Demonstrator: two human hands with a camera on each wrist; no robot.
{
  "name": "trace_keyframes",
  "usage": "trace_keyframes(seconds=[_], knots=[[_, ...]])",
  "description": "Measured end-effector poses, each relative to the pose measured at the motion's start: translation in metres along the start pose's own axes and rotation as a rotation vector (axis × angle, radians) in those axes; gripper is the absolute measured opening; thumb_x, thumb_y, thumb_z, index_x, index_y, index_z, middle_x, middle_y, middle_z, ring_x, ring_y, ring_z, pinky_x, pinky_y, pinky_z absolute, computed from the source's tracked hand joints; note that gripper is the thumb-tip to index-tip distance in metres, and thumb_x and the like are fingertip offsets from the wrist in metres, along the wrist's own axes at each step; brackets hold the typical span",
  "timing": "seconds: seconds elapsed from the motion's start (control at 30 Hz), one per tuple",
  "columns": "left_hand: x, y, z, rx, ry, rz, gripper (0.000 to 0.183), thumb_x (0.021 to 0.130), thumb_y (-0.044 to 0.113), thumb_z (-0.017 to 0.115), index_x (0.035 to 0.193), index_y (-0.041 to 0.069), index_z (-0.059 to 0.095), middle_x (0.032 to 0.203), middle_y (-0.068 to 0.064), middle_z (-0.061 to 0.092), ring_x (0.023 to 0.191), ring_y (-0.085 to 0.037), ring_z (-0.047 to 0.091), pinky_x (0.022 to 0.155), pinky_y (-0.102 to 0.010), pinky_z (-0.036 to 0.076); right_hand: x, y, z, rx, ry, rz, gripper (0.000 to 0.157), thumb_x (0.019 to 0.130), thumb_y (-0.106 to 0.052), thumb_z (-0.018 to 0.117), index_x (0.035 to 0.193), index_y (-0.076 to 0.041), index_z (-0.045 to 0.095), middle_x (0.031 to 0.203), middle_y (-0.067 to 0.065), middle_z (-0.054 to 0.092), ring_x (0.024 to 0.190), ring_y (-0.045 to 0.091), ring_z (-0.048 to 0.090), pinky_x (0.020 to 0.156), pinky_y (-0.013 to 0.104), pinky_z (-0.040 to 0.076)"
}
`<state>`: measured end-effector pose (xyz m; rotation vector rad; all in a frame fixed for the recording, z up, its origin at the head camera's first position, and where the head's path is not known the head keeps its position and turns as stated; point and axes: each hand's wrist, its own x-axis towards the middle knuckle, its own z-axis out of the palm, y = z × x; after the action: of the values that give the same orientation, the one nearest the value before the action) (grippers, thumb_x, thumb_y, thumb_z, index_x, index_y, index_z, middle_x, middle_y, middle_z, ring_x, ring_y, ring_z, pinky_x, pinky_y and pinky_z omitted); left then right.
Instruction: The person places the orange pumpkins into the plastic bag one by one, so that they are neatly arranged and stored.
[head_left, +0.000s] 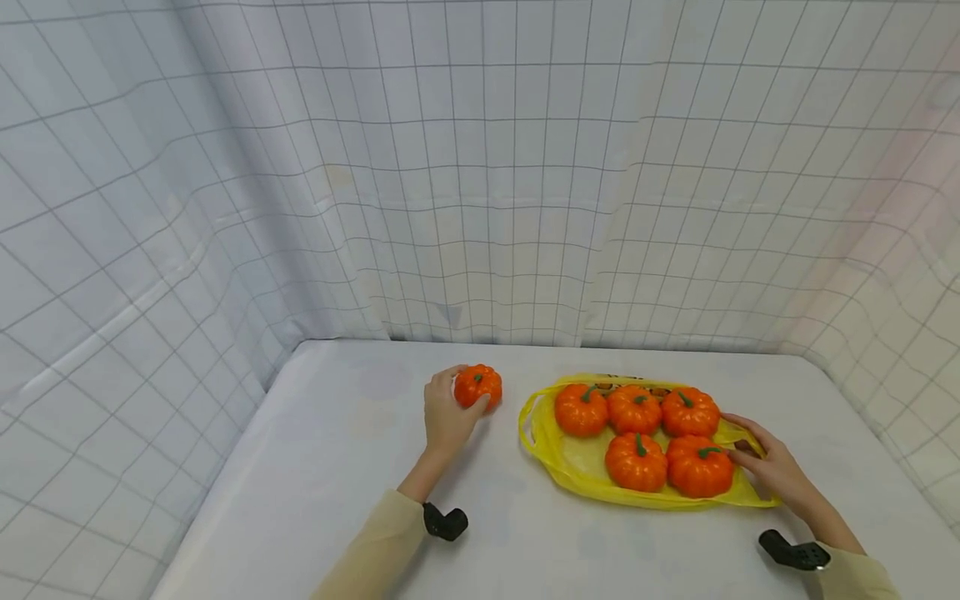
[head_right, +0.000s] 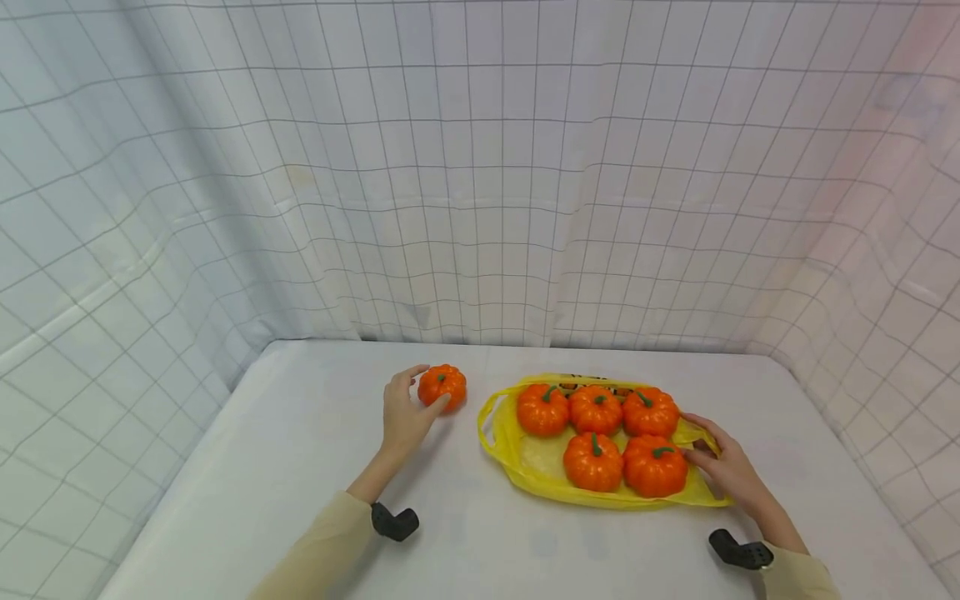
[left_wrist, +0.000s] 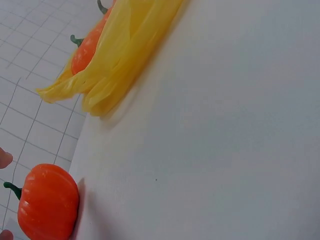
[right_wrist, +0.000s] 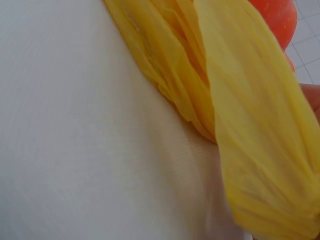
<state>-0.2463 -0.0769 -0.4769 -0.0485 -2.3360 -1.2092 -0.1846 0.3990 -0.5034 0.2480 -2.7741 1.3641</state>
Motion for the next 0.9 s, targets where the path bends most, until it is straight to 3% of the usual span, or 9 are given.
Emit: trace_keyframes(seconds=[0.2,0.43,0.63,0.9], knots=[[0.007,-0.008,0.003,0.017,-0.053,-0.066,0.062,0.073,0.024,0.082,0.127,0.007,0.056,0.128,-0.016,0.056,0.113,-0.036,0.046,0.095,-0.051,0.043,0.000,0.002,0.000,0.012,0.002,-0.004,0.055,0.096,-0.017,0.059,0.143,-0.001,0.036,0.131,-0.033,0.031,0.100,-0.025,0.037,0.080,-0.001,0.036],[0.013,-0.016,0.005,0.020,-0.132,-0.153,0.072,0.072,0.028,0.083,0.133,0.007,0.051,0.134,-0.017,0.052,0.119,-0.037,0.043,0.099,-0.054,0.042,0.001,-0.003,0.001,-0.001,-0.009,0.019,0.056,0.096,-0.019,0.058,0.144,-0.003,0.035,0.145,0.006,0.038,0.100,-0.026,0.036,0.081,0.000,0.037],[0.018,-0.021,0.007,-0.018,-0.209,-0.179,0.073,0.075,0.027,0.082,0.137,0.006,0.048,0.135,-0.017,0.051,0.122,-0.036,0.044,0.101,-0.053,0.043,0.001,-0.004,0.000,0.006,-0.020,0.036,0.056,0.096,-0.018,0.058,0.145,-0.003,0.035,0.140,-0.002,0.039,0.096,-0.018,0.045,0.079,0.007,0.043],[0.020,-0.021,0.007,-0.018,-0.270,-0.189,0.074,0.076,0.027,0.082,0.137,0.004,0.048,0.135,-0.018,0.051,0.123,-0.035,0.047,0.103,-0.051,0.043,0.000,-0.003,0.000,0.011,-0.018,0.028,0.055,0.096,-0.018,0.058,0.145,-0.006,0.036,0.143,0.011,0.038,0.097,-0.020,0.044,0.080,0.006,0.043]])
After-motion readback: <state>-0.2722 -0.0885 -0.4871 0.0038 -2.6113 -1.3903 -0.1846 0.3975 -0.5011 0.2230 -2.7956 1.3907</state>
